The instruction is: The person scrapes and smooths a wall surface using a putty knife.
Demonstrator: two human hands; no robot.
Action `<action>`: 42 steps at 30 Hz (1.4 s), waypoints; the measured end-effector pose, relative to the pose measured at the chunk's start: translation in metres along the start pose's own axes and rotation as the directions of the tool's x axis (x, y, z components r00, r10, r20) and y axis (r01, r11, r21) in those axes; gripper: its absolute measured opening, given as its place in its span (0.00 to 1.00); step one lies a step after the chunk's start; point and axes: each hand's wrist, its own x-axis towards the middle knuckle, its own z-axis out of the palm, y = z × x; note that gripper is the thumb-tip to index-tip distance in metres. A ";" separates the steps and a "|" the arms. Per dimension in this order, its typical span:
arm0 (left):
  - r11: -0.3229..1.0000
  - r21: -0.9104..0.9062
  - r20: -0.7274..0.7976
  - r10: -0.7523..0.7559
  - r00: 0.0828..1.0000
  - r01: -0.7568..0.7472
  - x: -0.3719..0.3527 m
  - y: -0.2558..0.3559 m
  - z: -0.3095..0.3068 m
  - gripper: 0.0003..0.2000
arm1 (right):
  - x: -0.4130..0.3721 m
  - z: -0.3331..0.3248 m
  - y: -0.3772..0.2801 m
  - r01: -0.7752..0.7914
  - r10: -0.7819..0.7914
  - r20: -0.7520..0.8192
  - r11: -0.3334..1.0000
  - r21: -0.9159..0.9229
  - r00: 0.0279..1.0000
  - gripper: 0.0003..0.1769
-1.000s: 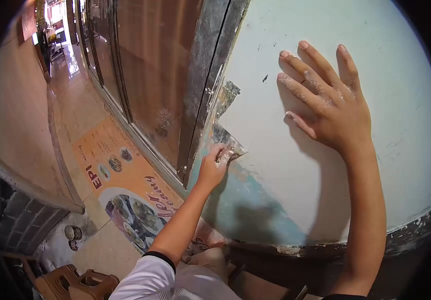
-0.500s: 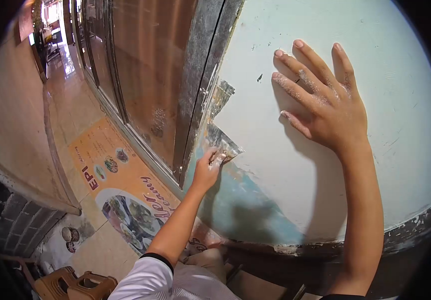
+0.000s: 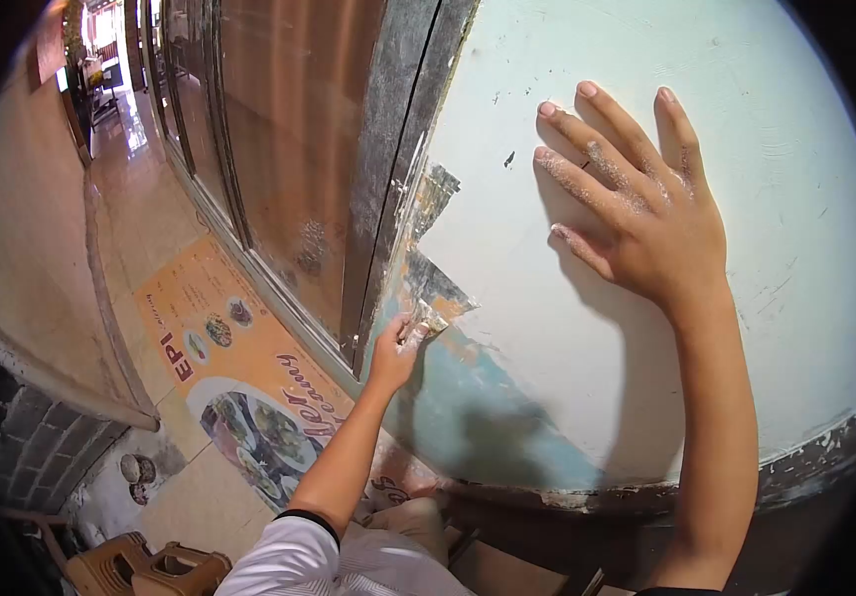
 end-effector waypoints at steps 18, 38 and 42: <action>0.996 0.072 -0.035 0.054 0.998 -0.051 0.009 0.064 0.016 0.15 | 0.000 -0.002 -0.001 0.005 -0.006 0.032 1.000 0.027 0.999 0.38; 0.992 0.115 -0.014 0.048 0.999 -0.046 0.010 0.031 0.015 0.17 | -0.002 -0.001 0.002 0.012 -0.012 -0.006 0.999 0.032 1.000 0.36; 0.996 0.076 -0.038 0.043 0.998 -0.040 0.006 0.040 0.012 0.18 | -0.001 -0.001 0.001 0.004 -0.003 -0.005 1.000 0.021 1.000 0.36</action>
